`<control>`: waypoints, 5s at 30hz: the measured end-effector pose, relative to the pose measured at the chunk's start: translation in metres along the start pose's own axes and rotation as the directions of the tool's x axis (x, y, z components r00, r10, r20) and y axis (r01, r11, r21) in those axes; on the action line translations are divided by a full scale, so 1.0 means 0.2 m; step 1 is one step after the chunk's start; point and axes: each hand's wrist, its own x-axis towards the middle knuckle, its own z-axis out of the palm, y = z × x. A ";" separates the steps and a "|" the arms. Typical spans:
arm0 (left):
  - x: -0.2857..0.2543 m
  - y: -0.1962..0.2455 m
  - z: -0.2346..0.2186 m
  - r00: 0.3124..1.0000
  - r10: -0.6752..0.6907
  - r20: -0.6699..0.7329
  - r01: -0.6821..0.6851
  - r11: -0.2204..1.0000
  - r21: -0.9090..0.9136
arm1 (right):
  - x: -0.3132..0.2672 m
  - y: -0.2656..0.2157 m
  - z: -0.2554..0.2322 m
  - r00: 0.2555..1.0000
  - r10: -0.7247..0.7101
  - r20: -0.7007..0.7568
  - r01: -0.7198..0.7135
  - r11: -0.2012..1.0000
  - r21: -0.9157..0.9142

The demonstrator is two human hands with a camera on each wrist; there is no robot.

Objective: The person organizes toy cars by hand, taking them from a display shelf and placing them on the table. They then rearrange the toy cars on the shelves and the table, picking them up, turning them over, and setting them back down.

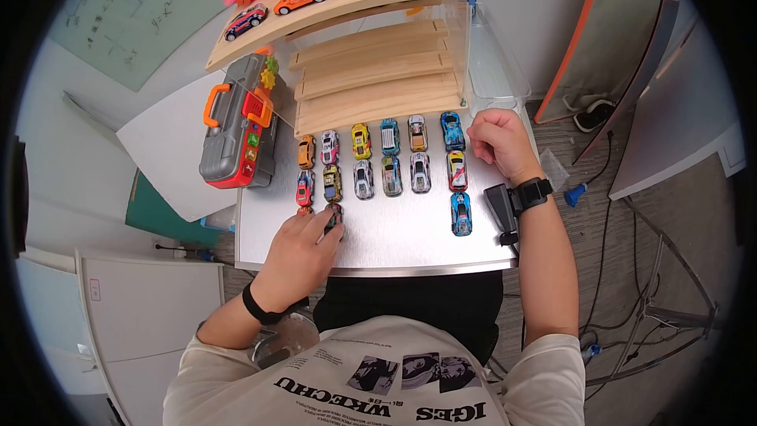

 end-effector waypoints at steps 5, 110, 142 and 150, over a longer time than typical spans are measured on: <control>0.00 0.00 -0.01 1.000 -0.026 0.017 0.026 1.000 -0.011 | 0.00 0.01 0.00 1.000 -0.005 -0.015 0.005 1.000 0.001; 0.14 0.18 0.02 0.989 0.149 0.003 -0.149 0.989 0.002 | -0.01 -0.01 0.01 1.000 0.013 0.004 -0.013 1.000 -0.006; 0.18 0.15 0.04 0.995 0.101 0.000 -0.101 0.995 0.006 | -0.01 -0.01 0.01 1.000 0.016 -0.001 -0.016 1.000 -0.006; 0.18 0.16 0.05 0.996 0.092 -0.012 -0.092 0.996 0.007 | -0.01 -0.02 0.01 1.000 0.014 0.000 -0.014 1.000 -0.017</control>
